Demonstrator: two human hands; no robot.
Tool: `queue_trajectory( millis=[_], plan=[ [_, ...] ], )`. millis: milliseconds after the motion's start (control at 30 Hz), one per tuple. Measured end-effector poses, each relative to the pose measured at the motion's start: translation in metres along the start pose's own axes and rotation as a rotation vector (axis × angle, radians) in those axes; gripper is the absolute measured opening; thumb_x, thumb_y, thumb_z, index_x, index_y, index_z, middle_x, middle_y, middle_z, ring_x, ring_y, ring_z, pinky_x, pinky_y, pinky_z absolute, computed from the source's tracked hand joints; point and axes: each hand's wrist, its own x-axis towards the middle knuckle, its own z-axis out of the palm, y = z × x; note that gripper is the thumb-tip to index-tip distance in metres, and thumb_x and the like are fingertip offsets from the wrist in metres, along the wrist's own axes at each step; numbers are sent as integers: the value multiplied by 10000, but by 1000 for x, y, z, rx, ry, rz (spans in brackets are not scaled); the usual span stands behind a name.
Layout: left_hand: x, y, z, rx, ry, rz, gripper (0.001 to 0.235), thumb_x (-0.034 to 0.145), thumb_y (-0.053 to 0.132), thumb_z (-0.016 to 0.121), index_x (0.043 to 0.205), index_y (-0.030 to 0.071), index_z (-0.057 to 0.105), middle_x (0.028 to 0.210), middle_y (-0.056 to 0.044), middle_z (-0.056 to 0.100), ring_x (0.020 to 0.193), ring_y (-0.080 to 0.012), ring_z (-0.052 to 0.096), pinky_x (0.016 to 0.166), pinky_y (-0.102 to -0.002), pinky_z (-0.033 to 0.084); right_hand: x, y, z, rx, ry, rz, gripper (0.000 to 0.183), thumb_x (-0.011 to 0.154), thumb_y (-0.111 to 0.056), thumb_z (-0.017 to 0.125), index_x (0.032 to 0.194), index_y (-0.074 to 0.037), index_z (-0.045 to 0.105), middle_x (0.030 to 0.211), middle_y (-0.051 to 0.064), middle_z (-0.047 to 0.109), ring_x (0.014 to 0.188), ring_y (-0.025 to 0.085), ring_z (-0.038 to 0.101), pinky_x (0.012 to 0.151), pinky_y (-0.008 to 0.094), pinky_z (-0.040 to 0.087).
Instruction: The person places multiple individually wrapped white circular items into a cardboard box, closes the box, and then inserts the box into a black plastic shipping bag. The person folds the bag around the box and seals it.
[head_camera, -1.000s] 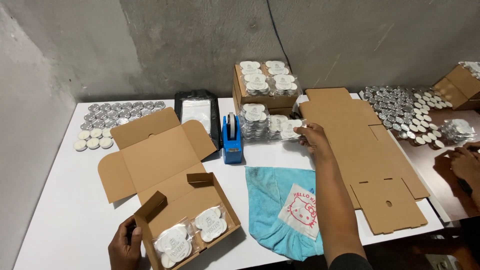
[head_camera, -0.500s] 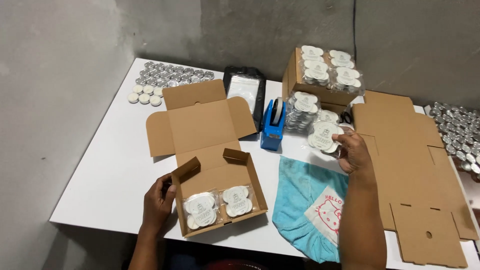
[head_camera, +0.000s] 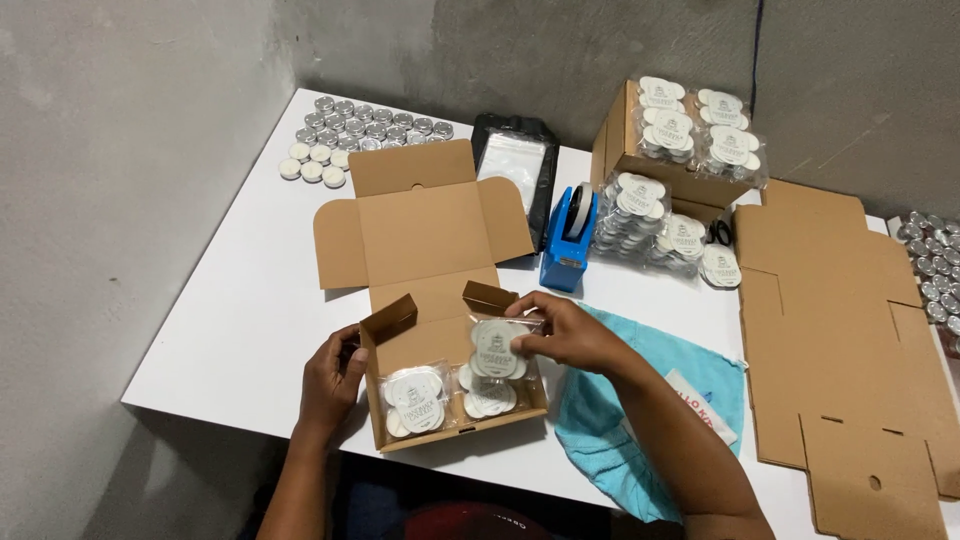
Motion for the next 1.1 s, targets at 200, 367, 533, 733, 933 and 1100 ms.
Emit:
queue_trajectory(
  millis=[200, 367, 533, 733, 933, 1100],
  plan=[
    [0, 1, -1, -36, 1, -7, 443, 993, 354, 528, 1319, 74, 637, 1033, -219, 708, 982, -408, 705, 835, -504, 547, 7, -32, 26, -576, -258, 95, 330, 861, -177, 744, 1151, -32, 685, 1009, 256, 744, 944, 444, 749, 728, 510, 603],
    [0, 8, -5, 1, -14, -16, 490, 998, 401, 506, 1328, 60, 628, 1023, -243, 699, 972, -441, 693, 834, -528, 532, 12, -30, 36, -761, -373, 84, 305, 882, -148, 749, 1134, 6, 674, 1059, 269, 717, 1027, 485, 705, 794, 532, 583],
    [-1, 11, -4, 11, -15, -25, 469, 1001, 377, 517, 1329, 64, 636, 1017, -227, 708, 964, -411, 699, 830, -501, 535, 17, -18, 48, -952, -347, 120, 313, 893, -154, 723, 1171, -19, 674, 1064, 205, 709, 990, 424, 713, 761, 493, 586],
    [0, 7, -3, 10, -4, -30, 498, 988, 408, 516, 1327, 66, 644, 1017, -222, 713, 964, -398, 702, 838, -498, 544, 16, 0, 54, -1217, -366, 60, 313, 864, -32, 681, 1172, 22, 678, 1115, 242, 676, 897, 449, 712, 696, 538, 585],
    [-2, 15, -3, 12, -20, -14, 500, 989, 402, 513, 1309, 42, 646, 1014, -241, 713, 967, -418, 700, 834, -519, 544, 12, 1, 57, -1275, -360, 50, 320, 853, -8, 685, 1169, 40, 684, 1095, 248, 690, 891, 449, 719, 688, 544, 589],
    [-3, 11, 0, 18, 22, -83, 530, 945, 428, 518, 1292, 52, 659, 1220, -114, 733, 1106, -259, 683, 893, -385, 532, 3, 3, 45, -1106, -178, 93, 464, 951, -185, 571, 1414, -217, 566, 1487, 13, 505, 1130, 336, 622, 688, 491, 506]
  ],
)
